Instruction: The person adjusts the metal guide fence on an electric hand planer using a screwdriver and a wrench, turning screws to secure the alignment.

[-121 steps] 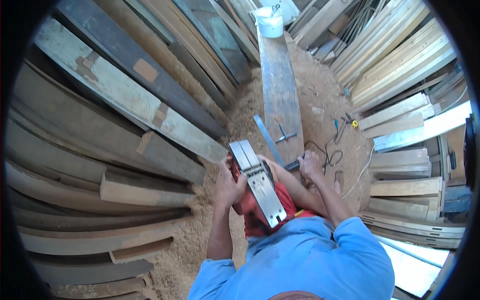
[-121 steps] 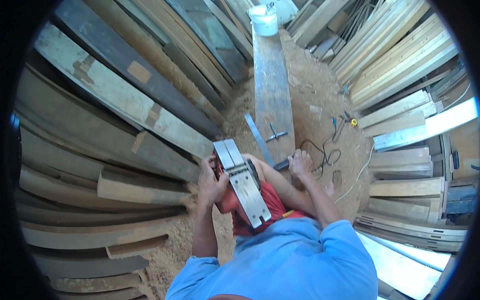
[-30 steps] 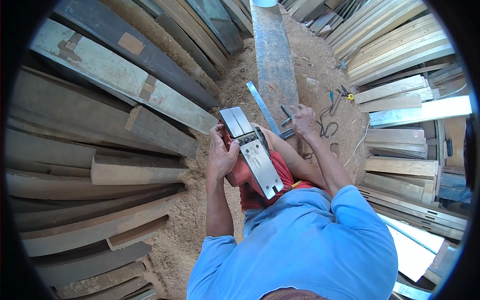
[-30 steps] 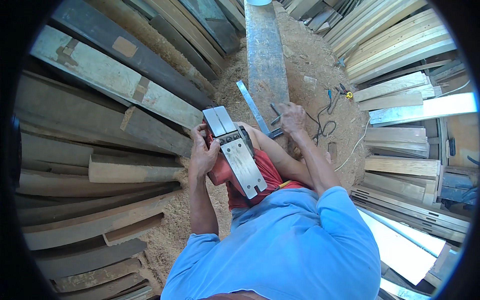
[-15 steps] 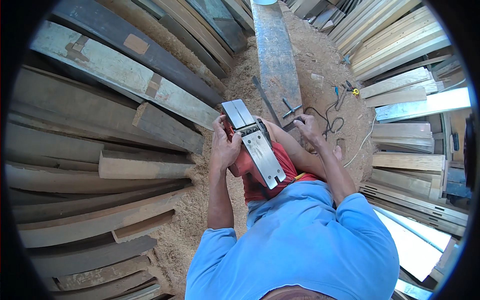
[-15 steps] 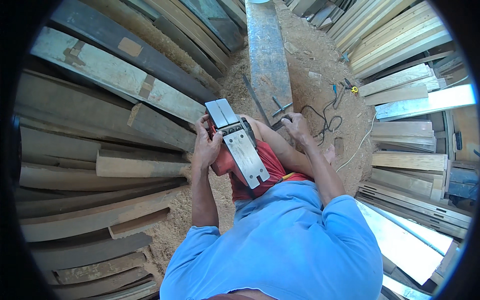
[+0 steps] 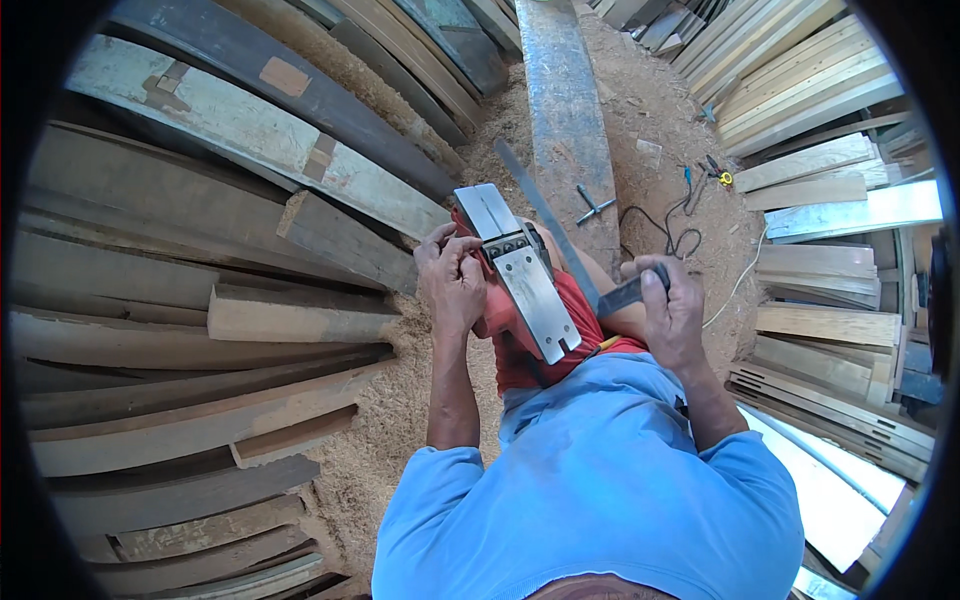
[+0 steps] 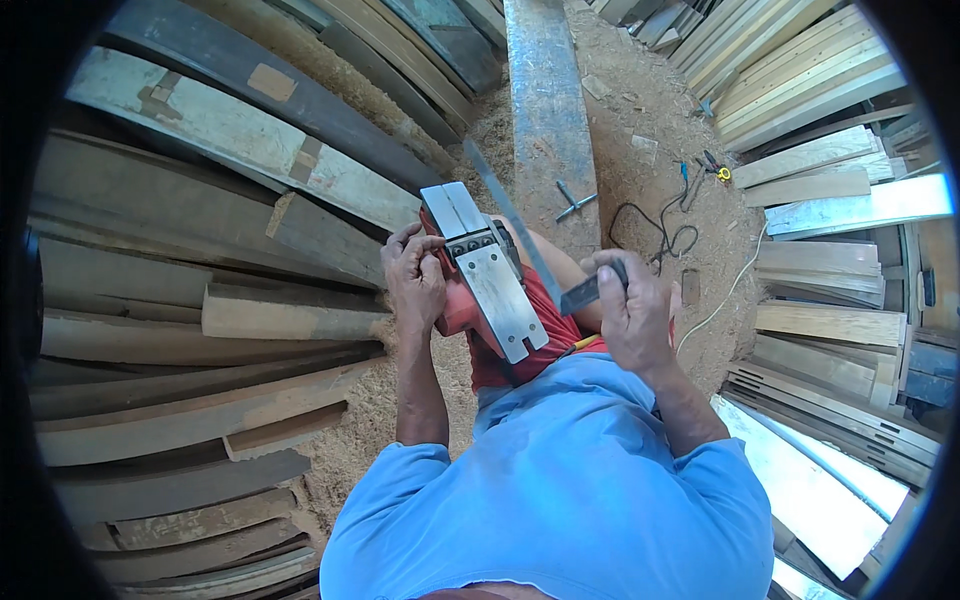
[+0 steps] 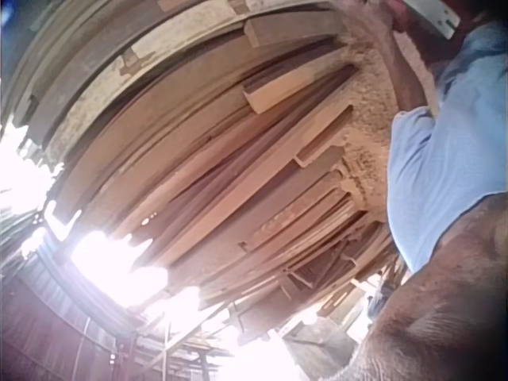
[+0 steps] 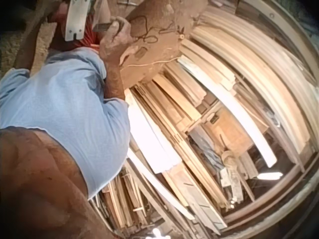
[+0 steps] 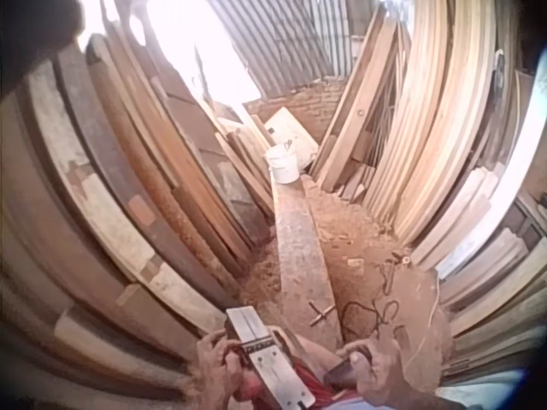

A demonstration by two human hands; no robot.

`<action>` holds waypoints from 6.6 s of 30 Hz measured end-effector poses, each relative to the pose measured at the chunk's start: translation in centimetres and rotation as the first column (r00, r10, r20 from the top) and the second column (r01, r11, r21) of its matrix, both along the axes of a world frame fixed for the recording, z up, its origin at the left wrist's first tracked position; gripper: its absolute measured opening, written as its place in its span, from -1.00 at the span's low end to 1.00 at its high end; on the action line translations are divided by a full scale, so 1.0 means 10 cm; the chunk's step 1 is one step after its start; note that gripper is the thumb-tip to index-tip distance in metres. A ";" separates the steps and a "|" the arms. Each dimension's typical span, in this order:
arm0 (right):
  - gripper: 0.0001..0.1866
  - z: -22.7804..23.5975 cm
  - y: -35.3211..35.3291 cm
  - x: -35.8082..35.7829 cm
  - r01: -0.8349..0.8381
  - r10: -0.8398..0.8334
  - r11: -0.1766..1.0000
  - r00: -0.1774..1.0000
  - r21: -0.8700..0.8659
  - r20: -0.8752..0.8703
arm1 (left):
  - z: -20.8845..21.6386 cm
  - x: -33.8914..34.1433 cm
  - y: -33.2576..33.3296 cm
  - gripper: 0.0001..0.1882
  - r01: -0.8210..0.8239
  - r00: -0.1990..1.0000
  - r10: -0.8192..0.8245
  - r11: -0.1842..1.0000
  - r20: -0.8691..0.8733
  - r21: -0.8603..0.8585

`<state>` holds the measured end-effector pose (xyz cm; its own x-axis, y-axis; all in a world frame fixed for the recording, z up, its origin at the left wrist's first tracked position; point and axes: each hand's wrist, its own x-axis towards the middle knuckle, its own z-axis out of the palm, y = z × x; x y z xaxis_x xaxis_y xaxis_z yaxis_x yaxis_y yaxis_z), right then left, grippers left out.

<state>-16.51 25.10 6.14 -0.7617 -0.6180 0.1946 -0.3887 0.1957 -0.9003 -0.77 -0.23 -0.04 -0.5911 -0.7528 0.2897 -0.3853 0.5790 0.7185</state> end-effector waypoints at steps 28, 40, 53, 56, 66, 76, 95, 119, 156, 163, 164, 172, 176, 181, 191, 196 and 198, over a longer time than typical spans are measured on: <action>-0.81 0.02 0.01 0.58 -0.211 0.224 0.971 0.968 -0.113 0.113 | -0.06 0.03 -0.07 -0.64 0.038 0.998 -0.037 0.999 -0.060 0.012; -0.82 0.02 0.01 0.58 -0.231 0.247 0.963 0.962 -0.137 0.118 | -0.06 0.02 -0.06 -0.63 0.039 0.997 -0.036 0.998 -0.070 0.043; -0.82 -0.02 0.03 0.57 -0.232 0.249 0.965 0.958 -0.122 0.142 | -0.04 0.04 -0.08 -0.65 0.089 0.990 -0.078 0.992 -0.115 0.091; -0.82 -0.03 0.04 0.56 -0.241 0.256 0.964 0.954 -0.111 0.153 | -0.05 0.05 -0.09 -0.65 0.125 0.986 -0.114 0.988 -0.125 0.088; -0.83 0.00 0.01 0.56 -0.237 0.253 0.966 0.948 -0.100 0.193 | -0.03 0.04 -0.08 -0.65 0.137 0.988 -0.138 0.990 -0.069 -0.015; -0.84 0.07 0.04 0.55 -0.267 0.275 0.961 0.950 -0.067 0.150 | 0.00 0.05 -0.07 -0.61 0.034 0.999 -0.032 0.998 0.024 -0.054; -0.86 0.05 0.00 0.60 -0.223 0.230 0.968 0.972 -0.114 0.046 | -0.07 0.04 -0.15 -0.64 0.191 0.976 -0.185 0.981 -0.112 0.039; -0.85 0.05 0.05 0.59 -0.223 0.230 0.970 0.971 -0.091 0.067 | -0.05 0.02 -0.12 -0.64 0.123 0.986 -0.112 0.989 -0.125 0.086; -0.85 0.05 0.02 0.58 -0.217 0.226 0.970 0.971 -0.112 0.079 | -0.05 0.04 -0.14 -0.61 0.102 0.994 -0.103 0.995 -0.023 -0.007; -0.84 0.14 0.03 0.47 -0.177 0.182 0.978 0.982 -0.109 0.041 | -0.06 0.04 -0.12 -0.64 0.032 0.998 -0.031 0.999 -0.053 0.034; -0.84 0.12 0.04 0.44 -0.154 0.160 0.984 0.985 -0.085 0.062 | -0.05 0.03 -0.11 -0.64 0.036 0.997 -0.033 0.998 -0.063 0.046; -0.80 -0.12 0.12 0.27 -0.082 0.078 0.996 0.988 0.021 0.130 | -0.06 0.05 -0.13 -0.60 0.043 0.998 -0.041 0.998 -0.043 0.048; -0.83 -0.26 0.09 0.29 -0.063 0.071 0.996 0.989 -0.062 0.132 | -0.05 0.03 -0.12 -0.61 0.044 0.998 -0.041 0.997 -0.045 0.056; -0.83 -0.32 0.09 0.29 -0.069 0.078 0.996 0.984 -0.060 0.163 | -0.06 0.05 -0.14 -0.62 0.058 0.997 -0.056 0.998 -0.058 0.037; -0.85 -0.35 0.10 0.28 -0.091 0.100 0.994 0.983 -0.065 0.156 | -0.08 0.02 -0.20 -0.66 0.191 0.973 -0.187 0.982 -0.133 0.012; -0.85 -0.33 0.09 0.28 -0.089 0.098 0.994 0.986 -0.065 0.138 | -0.06 0.01 -0.18 -0.65 0.198 0.974 -0.196 0.980 -0.110 0.012; -0.85 -0.31 0.09 0.28 -0.095 0.101 0.994 0.988 -0.050 0.116 | -0.05 0.03 -0.16 -0.64 0.162 0.985 -0.165 0.986 -0.054 -0.050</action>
